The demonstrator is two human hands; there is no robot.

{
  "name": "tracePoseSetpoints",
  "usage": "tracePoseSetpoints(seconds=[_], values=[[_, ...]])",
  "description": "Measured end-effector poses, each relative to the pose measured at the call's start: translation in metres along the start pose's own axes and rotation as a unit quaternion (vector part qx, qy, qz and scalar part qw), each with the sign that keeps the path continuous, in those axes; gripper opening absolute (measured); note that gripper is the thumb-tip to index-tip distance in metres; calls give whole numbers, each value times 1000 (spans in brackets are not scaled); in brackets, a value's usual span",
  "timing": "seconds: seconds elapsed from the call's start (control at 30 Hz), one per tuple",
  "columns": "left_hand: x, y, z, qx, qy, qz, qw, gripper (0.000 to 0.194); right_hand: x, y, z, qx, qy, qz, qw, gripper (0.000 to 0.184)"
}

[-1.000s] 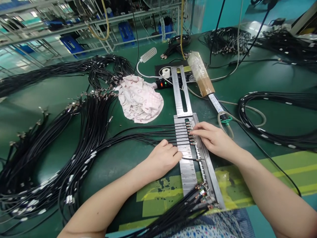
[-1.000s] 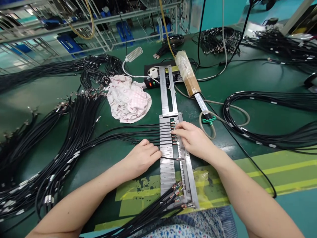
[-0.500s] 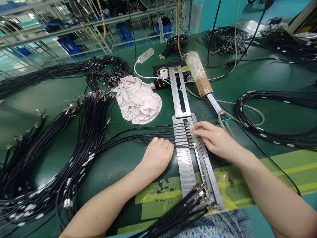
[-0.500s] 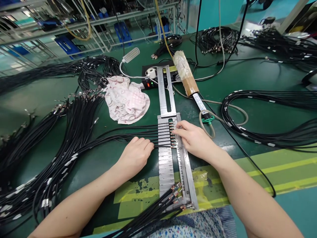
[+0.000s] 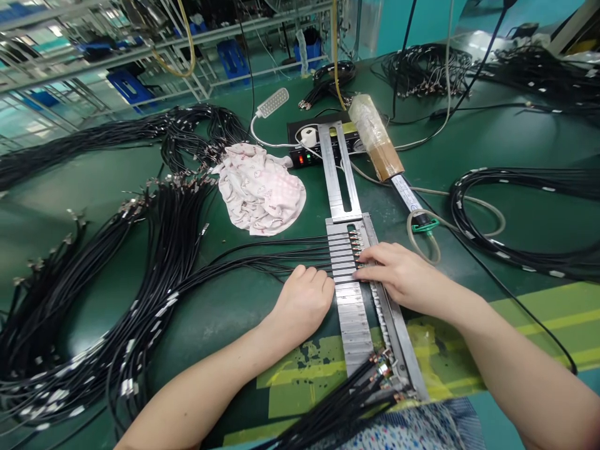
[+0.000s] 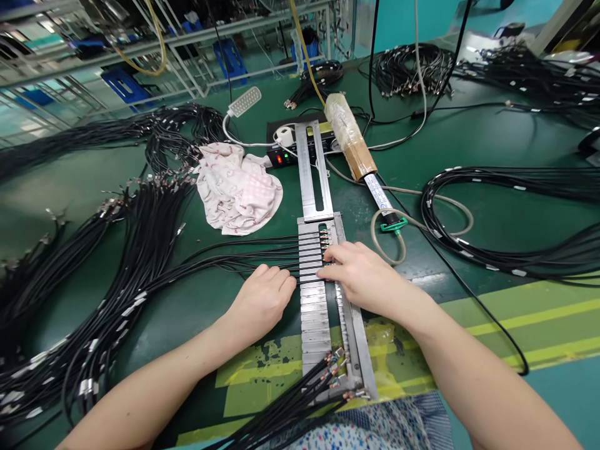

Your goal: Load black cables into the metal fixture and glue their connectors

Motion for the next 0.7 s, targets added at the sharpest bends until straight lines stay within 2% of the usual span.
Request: tracePoseSetpoints(seconds=[0.17,0.3,0.4,0.53,0.7], values=[[0,0,-1,3,0,2,1000,20,0,-10,-10,-52,19,-41,998,40],[-2,13,0,6,10,-3,1000,13,0,-10,-11,-43,-9,-40,998,44],[-5,20,3,5,4,-19,1000,16,1,-10,-11,-34,-32,-50,998,45],[-6,18,8,3,-29,-39,999,16,4,-11,-11,-35,-51,-59,996,41],[6,13,9,-12,-36,-44,998,18,8,-13,-10,-35,-60,-78,994,39]])
Point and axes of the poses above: each hand's wrist, its own x-axis towards the middle knuckle, its own y-axis out of the back of the hand, z = x × y, the point moved 7 cm from there along x, towards the middle knuckle, and after that the axes turned 2 degrees about -x, right-handed, at the moved point
